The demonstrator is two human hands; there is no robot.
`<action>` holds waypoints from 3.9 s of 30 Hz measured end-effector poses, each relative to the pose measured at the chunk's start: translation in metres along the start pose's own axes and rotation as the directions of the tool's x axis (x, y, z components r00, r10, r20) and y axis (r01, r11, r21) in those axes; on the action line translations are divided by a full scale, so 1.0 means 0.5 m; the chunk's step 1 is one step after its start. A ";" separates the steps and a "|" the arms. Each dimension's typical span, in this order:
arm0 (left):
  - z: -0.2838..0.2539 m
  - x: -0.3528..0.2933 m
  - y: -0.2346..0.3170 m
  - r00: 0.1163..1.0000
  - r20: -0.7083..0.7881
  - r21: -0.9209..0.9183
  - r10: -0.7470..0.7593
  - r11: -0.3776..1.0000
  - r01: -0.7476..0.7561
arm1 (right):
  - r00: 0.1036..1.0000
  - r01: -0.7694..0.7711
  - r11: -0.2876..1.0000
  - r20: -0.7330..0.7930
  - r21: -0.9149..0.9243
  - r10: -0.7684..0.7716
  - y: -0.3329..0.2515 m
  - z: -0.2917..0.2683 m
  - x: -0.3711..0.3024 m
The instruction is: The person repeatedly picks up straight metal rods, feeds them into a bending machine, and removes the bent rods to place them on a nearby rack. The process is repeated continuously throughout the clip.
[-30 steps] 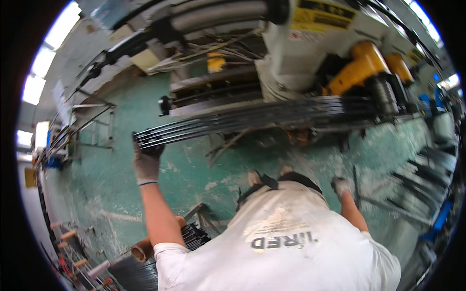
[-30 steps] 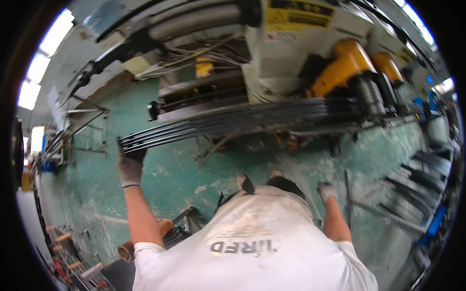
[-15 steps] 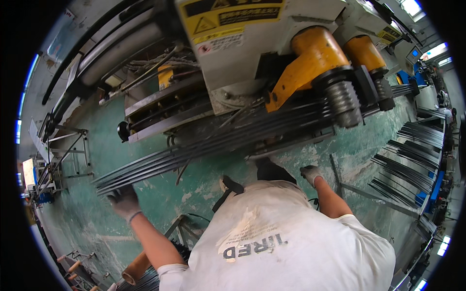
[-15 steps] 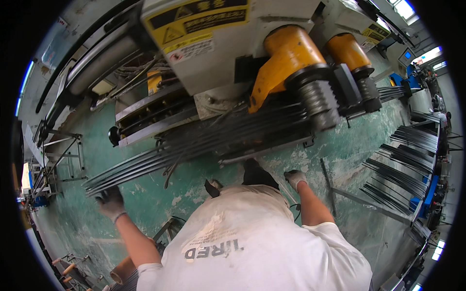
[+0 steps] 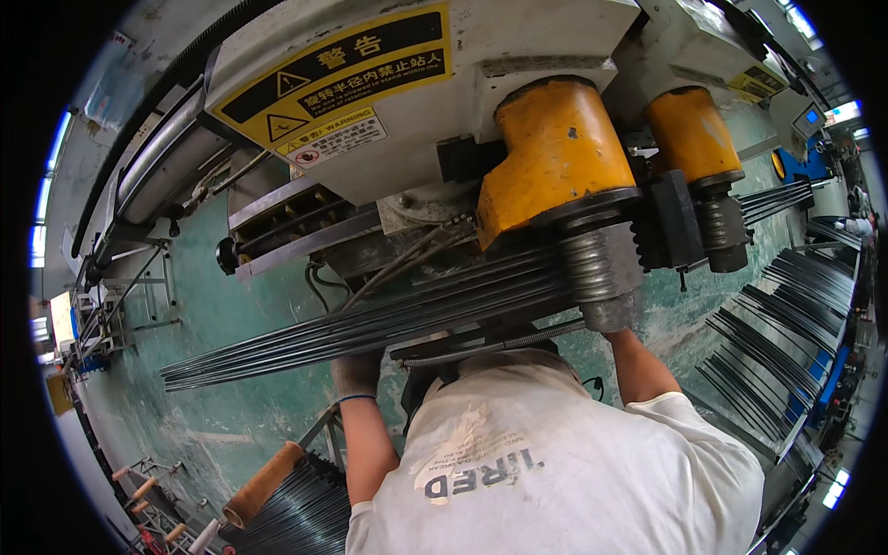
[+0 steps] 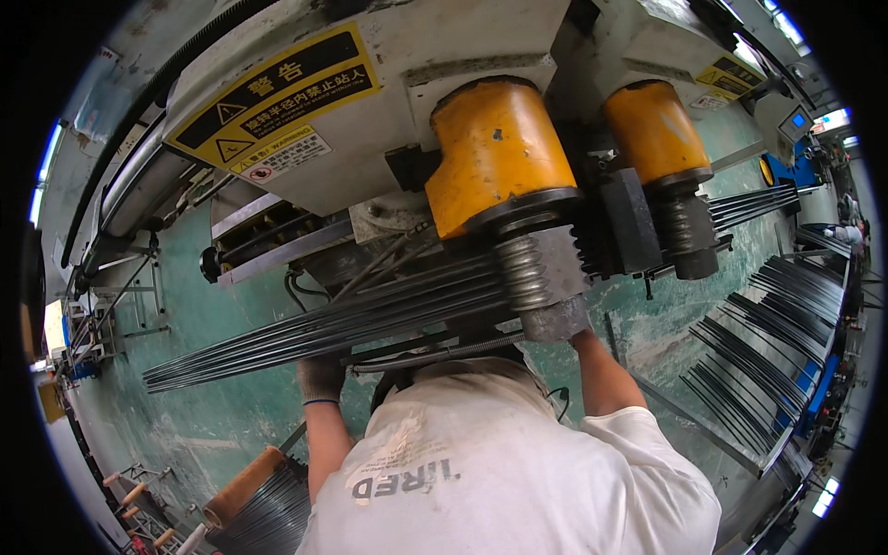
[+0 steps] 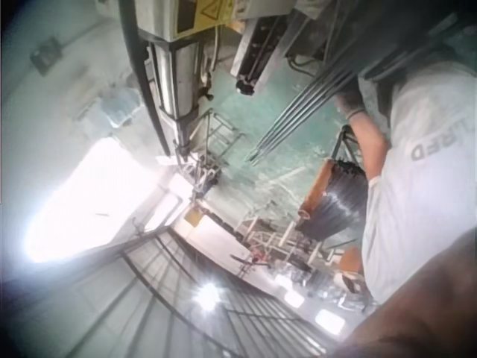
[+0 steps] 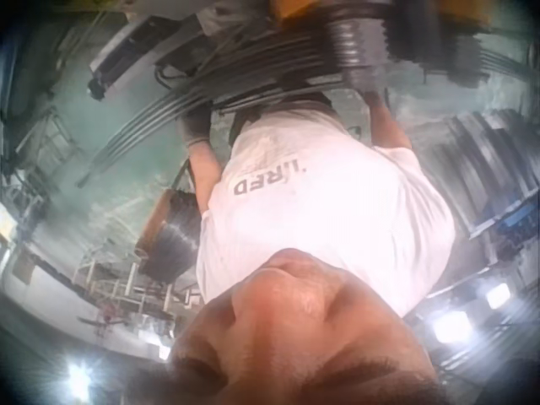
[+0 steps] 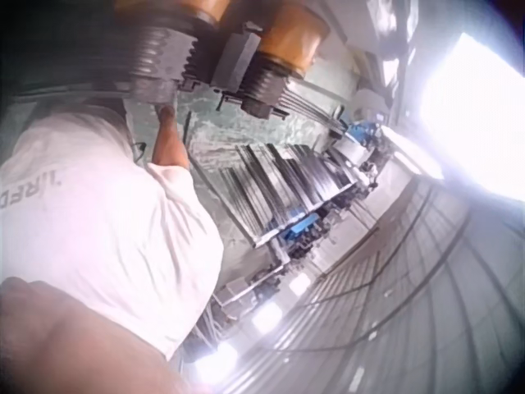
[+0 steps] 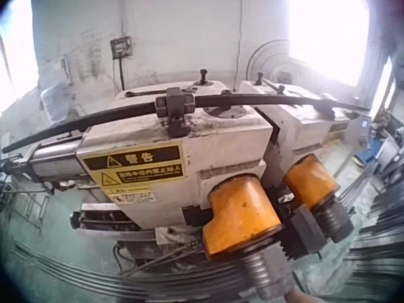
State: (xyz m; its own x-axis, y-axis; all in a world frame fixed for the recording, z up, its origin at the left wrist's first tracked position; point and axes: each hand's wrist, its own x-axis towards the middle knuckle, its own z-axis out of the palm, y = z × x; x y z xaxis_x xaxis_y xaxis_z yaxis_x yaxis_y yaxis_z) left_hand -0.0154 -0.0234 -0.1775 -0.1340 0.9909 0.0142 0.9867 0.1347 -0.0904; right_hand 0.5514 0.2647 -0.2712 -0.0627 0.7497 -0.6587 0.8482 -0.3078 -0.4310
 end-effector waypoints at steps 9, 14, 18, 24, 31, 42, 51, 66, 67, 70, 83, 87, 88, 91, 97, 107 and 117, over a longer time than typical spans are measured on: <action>0.040 -0.012 -0.056 0.995 0.025 0.009 0.098 0.995 -0.098 | 0.987 -0.099 0.961 -0.098 0.257 0.128 0.030 0.108 -0.119; 0.087 -0.037 -0.072 0.969 0.172 -0.974 -0.176 0.115 0.194 | 0.963 0.046 0.922 -0.261 0.385 0.061 -0.016 0.103 -0.251; 0.067 -0.035 -0.063 0.910 0.415 -0.421 -0.007 -0.888 0.185 | 0.847 0.319 0.881 -0.521 0.349 -0.101 -0.120 0.013 -0.319; -0.154 -0.019 -0.101 0.981 0.194 -0.347 0.016 -0.934 0.084 | 0.751 0.606 0.309 -0.655 0.733 0.082 -0.340 -0.126 -0.398; -0.223 -0.042 -0.193 0.948 0.084 -0.491 -0.308 -0.840 -0.230 | 0.735 0.660 -0.013 -0.642 0.751 0.219 -0.366 -0.201 -0.304; -0.662 0.031 -0.081 0.749 -0.027 -0.775 -0.661 -0.460 -0.434 | 0.887 0.461 -0.136 -0.452 0.877 0.091 -0.425 -0.287 -0.294; -0.865 0.214 0.024 0.655 -0.521 -0.842 -0.547 0.456 -0.289 | 0.903 0.425 -0.056 -0.428 0.903 -0.041 -0.455 -0.331 -0.317; -1.041 0.518 0.285 0.207 -0.812 0.508 0.546 0.835 -0.210 | 0.896 0.426 0.008 -0.421 0.905 -0.140 -0.423 -0.341 -0.270; -1.054 0.535 0.315 0.274 -0.763 0.556 0.586 0.810 -0.185 | 0.888 0.441 -0.006 -0.437 0.898 -0.145 -0.422 -0.341 -0.264; -1.093 0.534 0.358 0.401 -0.669 0.593 0.627 0.774 -0.221 | 0.903 0.410 0.003 -0.405 0.912 -0.144 -0.439 -0.333 -0.267; -1.073 0.553 0.343 0.359 -0.786 0.318 0.504 0.827 -0.464 | 0.879 0.455 0.006 -0.448 0.890 -0.166 -0.429 -0.336 -0.269; -1.062 0.559 0.351 0.446 -0.819 0.045 0.361 0.815 -0.578 | 0.869 0.476 -0.019 -0.474 0.879 -0.143 -0.419 -0.336 -0.251; -1.058 0.563 0.348 0.460 -0.828 -0.028 0.321 0.796 -0.605 | 0.863 0.488 -0.029 -0.487 0.872 -0.134 -0.421 -0.336 -0.250; -1.053 0.547 0.359 0.551 -0.816 -0.259 0.177 0.740 -0.621 | 0.862 0.481 -0.016 -0.477 0.876 -0.170 -0.422 -0.336 -0.257; -1.068 0.548 0.351 0.465 -0.803 0.059 0.374 0.825 -0.562 | 0.846 0.510 -0.067 -0.514 0.858 -0.141 -0.427 -0.331 -0.250; -1.064 0.540 0.364 0.482 -0.819 -0.056 0.312 0.792 -0.608 | 0.846 0.511 -0.014 -0.505 0.860 -0.171 -0.418 -0.332 -0.237; -1.096 0.514 0.385 0.453 -0.728 0.374 0.515 0.852 -0.367 | 0.896 0.418 -0.051 -0.421 0.907 -0.140 -0.432 -0.343 -0.268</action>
State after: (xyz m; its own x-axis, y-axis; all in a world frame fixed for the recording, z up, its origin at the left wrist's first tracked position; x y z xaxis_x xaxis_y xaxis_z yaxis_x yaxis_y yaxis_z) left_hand 0.1901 0.2560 0.3543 0.5139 0.5172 0.6844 0.8553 -0.2484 -0.4546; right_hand 0.4666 0.3311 0.0160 0.0463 0.9615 -0.2708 -0.5469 -0.2025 -0.8123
